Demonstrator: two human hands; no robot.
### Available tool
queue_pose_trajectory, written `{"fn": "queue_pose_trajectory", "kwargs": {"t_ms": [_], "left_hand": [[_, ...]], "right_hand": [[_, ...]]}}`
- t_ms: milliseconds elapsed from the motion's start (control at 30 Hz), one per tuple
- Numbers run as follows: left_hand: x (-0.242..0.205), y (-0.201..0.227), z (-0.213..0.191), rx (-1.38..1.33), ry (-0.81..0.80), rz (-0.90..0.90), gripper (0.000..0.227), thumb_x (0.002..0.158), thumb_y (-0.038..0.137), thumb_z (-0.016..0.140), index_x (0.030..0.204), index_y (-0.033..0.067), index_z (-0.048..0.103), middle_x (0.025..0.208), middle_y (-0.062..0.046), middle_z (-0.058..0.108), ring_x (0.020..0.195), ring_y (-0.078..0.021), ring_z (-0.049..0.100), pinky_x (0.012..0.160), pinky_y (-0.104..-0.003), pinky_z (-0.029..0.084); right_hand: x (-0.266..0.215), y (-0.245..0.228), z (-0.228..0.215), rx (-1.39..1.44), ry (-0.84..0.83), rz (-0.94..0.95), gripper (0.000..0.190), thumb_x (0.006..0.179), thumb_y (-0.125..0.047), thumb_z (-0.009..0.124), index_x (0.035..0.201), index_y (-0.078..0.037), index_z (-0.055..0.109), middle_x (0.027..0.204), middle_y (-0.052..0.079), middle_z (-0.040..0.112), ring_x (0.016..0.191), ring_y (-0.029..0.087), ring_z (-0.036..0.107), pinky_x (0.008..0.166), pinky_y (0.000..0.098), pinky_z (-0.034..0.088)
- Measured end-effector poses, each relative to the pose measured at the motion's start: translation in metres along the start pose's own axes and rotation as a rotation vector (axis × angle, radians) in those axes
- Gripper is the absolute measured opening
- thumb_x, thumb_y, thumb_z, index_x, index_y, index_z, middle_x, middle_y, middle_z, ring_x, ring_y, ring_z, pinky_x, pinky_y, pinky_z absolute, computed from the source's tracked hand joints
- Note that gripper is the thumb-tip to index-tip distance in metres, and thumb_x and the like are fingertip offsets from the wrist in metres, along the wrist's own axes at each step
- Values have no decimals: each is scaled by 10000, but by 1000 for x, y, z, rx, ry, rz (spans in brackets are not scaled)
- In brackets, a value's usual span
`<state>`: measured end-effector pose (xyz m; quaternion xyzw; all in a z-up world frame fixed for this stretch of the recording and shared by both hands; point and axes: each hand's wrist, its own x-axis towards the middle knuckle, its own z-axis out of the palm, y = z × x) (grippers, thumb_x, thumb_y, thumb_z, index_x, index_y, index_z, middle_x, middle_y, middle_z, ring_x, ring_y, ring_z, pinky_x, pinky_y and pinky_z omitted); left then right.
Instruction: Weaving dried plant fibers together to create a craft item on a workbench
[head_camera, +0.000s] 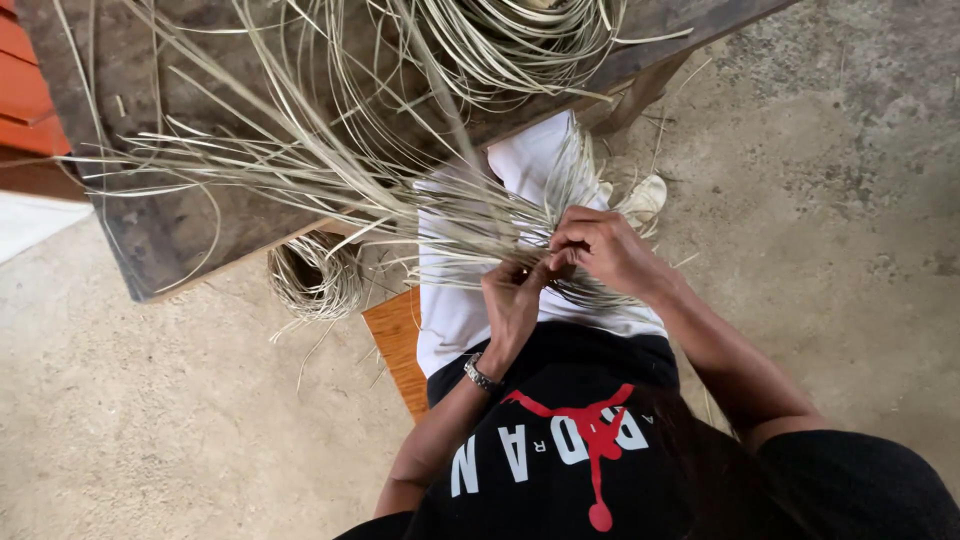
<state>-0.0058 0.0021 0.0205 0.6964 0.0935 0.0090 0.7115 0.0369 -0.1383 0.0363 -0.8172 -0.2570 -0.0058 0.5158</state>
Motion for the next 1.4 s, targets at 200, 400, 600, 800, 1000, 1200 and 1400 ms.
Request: {"fn": "queue_pose_trajectory", "kwargs": {"t_ms": [200, 400, 600, 800, 1000, 1200, 1400], "left_hand": [[19, -31, -11, -31, -72, -36, 354, 756, 122, 678, 435, 46, 549, 360, -34, 430, 373, -63, 314, 404, -249, 287], [18, -44, -3, 95, -72, -43, 260, 767, 184, 754, 619, -5, 655, 549, -127, 622, 527, -133, 602, 515, -294, 464], [12, -5, -7, 177, -52, -16, 93, 757, 177, 713, 772, 85, 720, 636, 47, 616, 610, -32, 519, 499, -232, 412], [19, 0, -1, -34, -23, -214, 172, 710, 126, 717, 607, 85, 585, 556, 34, 484, 520, -52, 408, 450, -235, 335], [28, -50, -16, -3, -58, -138, 176, 686, 118, 790, 658, 22, 646, 573, -100, 609, 507, -117, 555, 474, -246, 413], [36, -13, -20, 648, 55, -22, 137, 708, 353, 690, 682, 219, 679, 569, -35, 639, 643, -264, 665, 587, -346, 482], [125, 2, -64, 834, 309, 406, 364, 808, 340, 598, 631, 23, 635, 532, -189, 601, 507, -349, 624, 475, -396, 440]], "right_hand": [[-2, -17, 8, -233, 9, -63, 94, 835, -199, 638, 774, -136, 669, 784, 32, 560, 651, 244, 601, 604, 341, 487], [-41, -40, 172, 453, -451, -382, 105, 920, -145, 509, 900, -95, 599, 899, -2, 432, 712, 109, 441, 701, 140, 349], [8, -178, 120, 261, -787, -657, 229, 823, -8, 522, 1027, -57, 429, 1206, 38, 432, 993, 230, 609, 493, 371, 477], [-11, -58, 62, -69, 595, -366, 146, 853, -157, 608, 786, -80, 712, 955, 116, 611, 783, 290, 582, 768, 399, 493], [-70, 13, 66, -602, 412, -149, 167, 744, -151, 699, 746, -151, 532, 838, 32, 466, 782, 269, 519, 561, 314, 481], [-64, 22, 67, -434, 462, -349, 172, 851, -83, 592, 683, -110, 565, 705, 65, 469, 617, 271, 506, 555, 305, 472], [-79, 42, 65, -421, 456, -408, 179, 829, -59, 606, 667, -133, 610, 691, 37, 508, 581, 224, 499, 547, 272, 478]]}}
